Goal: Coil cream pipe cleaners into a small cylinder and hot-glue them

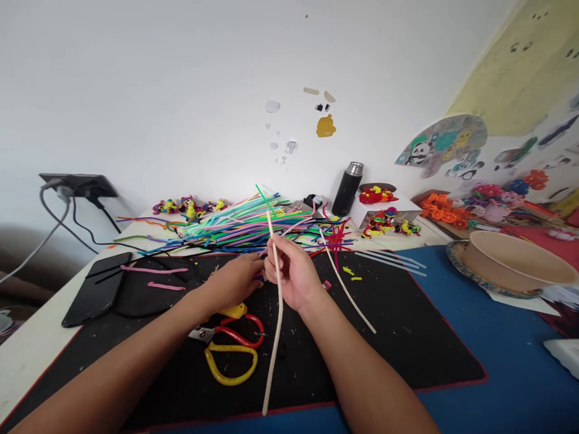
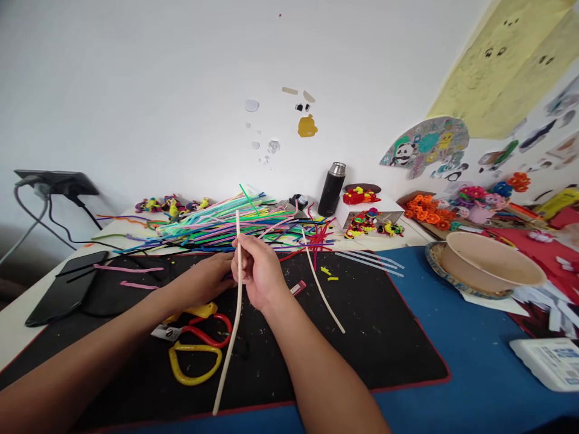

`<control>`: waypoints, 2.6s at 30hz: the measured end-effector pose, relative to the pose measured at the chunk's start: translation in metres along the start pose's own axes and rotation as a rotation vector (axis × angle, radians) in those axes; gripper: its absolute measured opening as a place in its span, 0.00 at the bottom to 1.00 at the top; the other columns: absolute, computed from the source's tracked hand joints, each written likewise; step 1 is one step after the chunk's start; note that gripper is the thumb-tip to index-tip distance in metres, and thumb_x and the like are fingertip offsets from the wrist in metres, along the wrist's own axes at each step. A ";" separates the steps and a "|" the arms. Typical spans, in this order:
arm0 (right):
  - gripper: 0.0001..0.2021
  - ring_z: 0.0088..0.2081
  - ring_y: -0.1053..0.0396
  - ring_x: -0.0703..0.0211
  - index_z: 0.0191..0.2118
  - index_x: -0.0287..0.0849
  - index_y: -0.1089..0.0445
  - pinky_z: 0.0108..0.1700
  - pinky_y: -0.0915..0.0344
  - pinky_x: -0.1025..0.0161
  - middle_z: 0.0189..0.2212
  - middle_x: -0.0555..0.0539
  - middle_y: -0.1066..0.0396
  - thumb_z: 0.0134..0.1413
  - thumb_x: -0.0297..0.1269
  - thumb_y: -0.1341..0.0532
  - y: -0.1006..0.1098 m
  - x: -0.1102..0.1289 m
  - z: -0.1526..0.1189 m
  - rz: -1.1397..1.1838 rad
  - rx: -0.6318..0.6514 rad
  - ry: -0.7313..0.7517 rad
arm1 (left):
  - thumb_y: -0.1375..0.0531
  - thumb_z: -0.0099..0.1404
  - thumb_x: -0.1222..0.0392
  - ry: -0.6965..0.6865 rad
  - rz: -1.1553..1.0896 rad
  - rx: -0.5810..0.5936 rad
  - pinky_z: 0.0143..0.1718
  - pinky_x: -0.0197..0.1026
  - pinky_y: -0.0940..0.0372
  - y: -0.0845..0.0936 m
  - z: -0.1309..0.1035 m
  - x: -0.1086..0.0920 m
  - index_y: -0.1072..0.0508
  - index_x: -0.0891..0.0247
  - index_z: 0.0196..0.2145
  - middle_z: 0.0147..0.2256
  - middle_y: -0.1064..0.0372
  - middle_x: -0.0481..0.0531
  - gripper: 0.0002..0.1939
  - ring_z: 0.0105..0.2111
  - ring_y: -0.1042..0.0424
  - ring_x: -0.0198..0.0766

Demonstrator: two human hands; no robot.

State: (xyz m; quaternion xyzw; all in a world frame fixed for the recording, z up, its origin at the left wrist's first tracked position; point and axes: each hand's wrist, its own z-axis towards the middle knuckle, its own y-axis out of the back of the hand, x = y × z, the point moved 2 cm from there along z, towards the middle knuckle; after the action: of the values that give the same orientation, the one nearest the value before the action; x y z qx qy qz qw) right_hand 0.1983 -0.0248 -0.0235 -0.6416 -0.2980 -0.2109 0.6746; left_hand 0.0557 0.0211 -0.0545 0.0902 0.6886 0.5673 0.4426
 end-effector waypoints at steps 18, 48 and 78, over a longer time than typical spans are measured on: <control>0.16 0.14 0.48 0.71 0.29 0.40 0.28 0.15 0.58 0.71 0.14 0.59 0.43 0.51 0.48 0.28 0.004 -0.004 0.001 -0.169 -0.091 0.100 | 0.20 0.48 0.52 0.275 -1.308 -0.391 0.41 0.39 0.25 0.049 -0.009 0.005 0.21 0.63 0.36 0.33 0.25 0.48 0.22 0.33 0.24 0.36; 0.21 0.13 0.41 0.69 0.29 0.42 0.32 0.15 0.56 0.72 0.15 0.57 0.37 0.51 0.53 0.29 -0.006 -0.015 -0.007 -0.312 0.008 -0.016 | 0.32 0.60 0.78 0.258 -1.545 -0.431 0.46 0.35 0.22 0.060 -0.016 -0.008 0.16 0.68 0.45 0.40 0.16 0.58 0.16 0.37 0.17 0.38; 0.17 0.12 0.42 0.68 0.28 0.44 0.34 0.16 0.51 0.71 0.13 0.59 0.41 0.57 0.51 0.34 -0.001 -0.022 -0.004 -0.554 -0.016 0.075 | 0.27 0.63 0.62 0.237 -1.466 -0.419 0.40 0.40 0.23 0.053 -0.018 -0.010 0.21 0.64 0.48 0.43 0.17 0.60 0.16 0.38 0.16 0.44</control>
State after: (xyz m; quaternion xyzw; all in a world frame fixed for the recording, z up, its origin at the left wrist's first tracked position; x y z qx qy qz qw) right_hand 0.1819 -0.0312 -0.0372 -0.5327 -0.4352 -0.4133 0.5966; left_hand 0.0289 0.0204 -0.0042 -0.5359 0.4934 0.2537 0.6364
